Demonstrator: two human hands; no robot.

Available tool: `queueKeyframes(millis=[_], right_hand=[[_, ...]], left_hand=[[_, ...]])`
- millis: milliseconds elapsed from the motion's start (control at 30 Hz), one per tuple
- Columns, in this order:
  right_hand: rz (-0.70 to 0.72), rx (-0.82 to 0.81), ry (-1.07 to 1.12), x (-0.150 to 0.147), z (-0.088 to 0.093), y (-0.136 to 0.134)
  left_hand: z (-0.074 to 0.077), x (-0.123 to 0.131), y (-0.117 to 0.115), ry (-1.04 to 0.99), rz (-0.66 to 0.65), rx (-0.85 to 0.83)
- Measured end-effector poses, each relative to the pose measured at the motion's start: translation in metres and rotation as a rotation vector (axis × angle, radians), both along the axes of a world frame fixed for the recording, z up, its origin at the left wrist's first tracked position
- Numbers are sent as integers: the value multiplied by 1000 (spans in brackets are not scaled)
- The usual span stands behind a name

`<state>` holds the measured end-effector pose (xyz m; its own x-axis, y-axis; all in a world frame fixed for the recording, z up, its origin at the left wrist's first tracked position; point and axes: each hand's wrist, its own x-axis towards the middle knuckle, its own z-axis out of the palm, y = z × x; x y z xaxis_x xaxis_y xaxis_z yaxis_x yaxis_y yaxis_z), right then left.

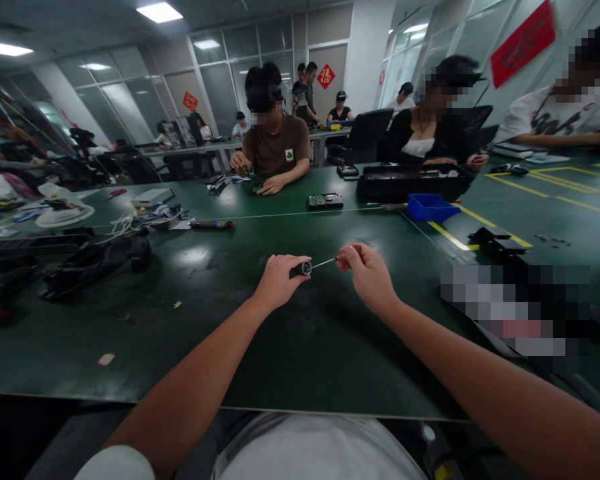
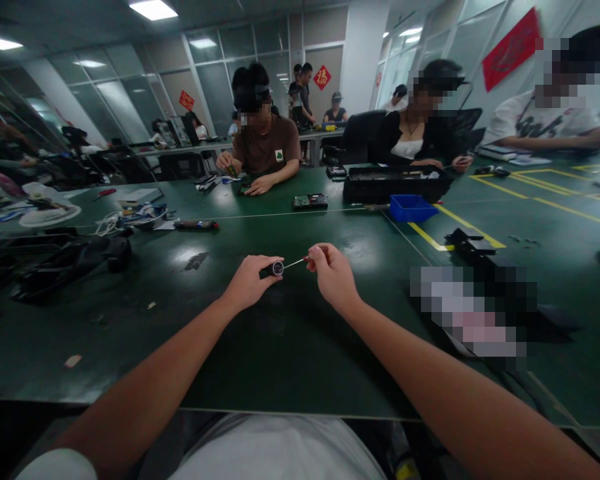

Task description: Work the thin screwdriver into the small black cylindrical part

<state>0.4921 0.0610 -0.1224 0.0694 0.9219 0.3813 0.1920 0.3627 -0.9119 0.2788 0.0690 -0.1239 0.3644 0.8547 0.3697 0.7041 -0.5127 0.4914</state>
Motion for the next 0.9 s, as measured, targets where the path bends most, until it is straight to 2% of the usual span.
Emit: queueKeyframes(millis=[233,400,500,700,900], right_hand=[[30,55,-90,-4,8,-11],[14,27,-27,-7,6,-10],[-11,2,-51,-7,6,-9],[-74,59,-135,-3,10,-12],[-86,112,-92,0,12,-13]], left_hand=[[1,-2,0,-12,25,61],[2,-2,0,-11,45,84],[1,-1,1,-27,58,54],[-6,-2,4,-57,74,-52],[-4,-2,3,-65,74,-82]])
